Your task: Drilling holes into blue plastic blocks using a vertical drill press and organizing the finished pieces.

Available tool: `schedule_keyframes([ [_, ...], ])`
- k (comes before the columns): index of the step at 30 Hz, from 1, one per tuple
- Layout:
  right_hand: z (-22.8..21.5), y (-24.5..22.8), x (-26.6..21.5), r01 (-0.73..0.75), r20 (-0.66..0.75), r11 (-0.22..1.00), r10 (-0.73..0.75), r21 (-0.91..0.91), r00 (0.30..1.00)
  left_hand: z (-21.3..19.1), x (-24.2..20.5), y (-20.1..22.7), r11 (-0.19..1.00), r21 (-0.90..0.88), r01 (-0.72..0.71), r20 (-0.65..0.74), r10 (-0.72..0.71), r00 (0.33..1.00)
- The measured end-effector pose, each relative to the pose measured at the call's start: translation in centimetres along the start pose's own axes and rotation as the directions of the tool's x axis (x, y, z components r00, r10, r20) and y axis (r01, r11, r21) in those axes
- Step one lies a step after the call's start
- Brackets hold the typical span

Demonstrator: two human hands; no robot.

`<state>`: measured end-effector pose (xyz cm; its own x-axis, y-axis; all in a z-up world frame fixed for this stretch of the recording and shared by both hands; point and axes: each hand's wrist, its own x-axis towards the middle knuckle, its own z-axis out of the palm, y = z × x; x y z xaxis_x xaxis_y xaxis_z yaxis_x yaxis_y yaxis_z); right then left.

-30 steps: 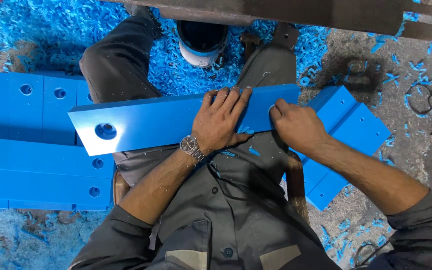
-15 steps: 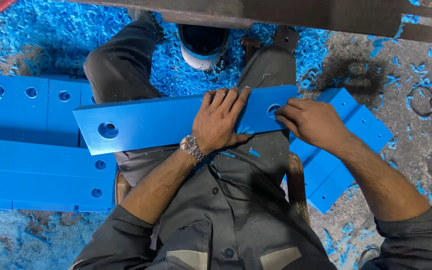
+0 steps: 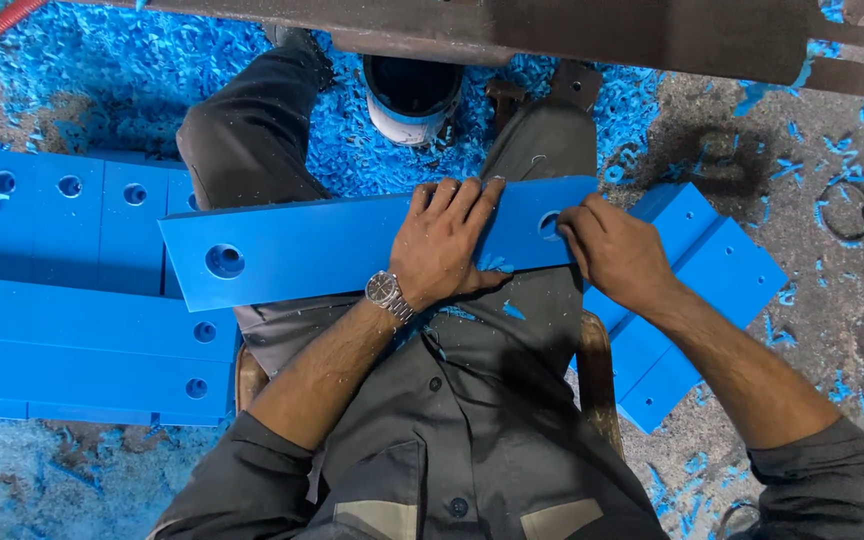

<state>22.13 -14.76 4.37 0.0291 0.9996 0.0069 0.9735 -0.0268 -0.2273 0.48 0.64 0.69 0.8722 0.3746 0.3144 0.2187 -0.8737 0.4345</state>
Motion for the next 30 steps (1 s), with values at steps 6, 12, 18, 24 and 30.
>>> schedule_keyframes([
  [6, 1.0, -0.3, 2.5, 0.01, -0.306, 1.0, -0.017, -0.024, 0.952, -0.1, 0.2, -0.1, 1.0, 0.0, 0.03, 0.002, -0.03, 1.0],
  [12, 1.6, -1.5, 3.2, 0.004, -0.151, 0.923, 0.059, 0.384, 0.987, -0.2, 0.6, -0.6, 0.996, -0.024, 0.083, 0.031, -0.082, 0.996],
  [18, -3.4, 5.9, 0.9, -0.273, 0.42, 0.931, 0.152, 0.244, 0.895, 0.1, 0.6, -0.7, 0.997, -0.023, 0.08, 0.027, -0.079, 0.996],
  [24, -5.1, 12.6, -3.2, -0.407, -0.171, 0.912, 0.393, -0.057, 0.903, 1.0, 1.1, -0.7, 0.998, -0.008, 0.062, 0.02, -0.062, 0.998],
  [30, -3.2, 8.3, -1.9, -0.279, -0.13, 0.958, 0.285, 0.064, 0.95, 2.5, 5.8, -3.9, 0.993, 0.03, 0.119, 0.219, -0.122, 0.968],
])
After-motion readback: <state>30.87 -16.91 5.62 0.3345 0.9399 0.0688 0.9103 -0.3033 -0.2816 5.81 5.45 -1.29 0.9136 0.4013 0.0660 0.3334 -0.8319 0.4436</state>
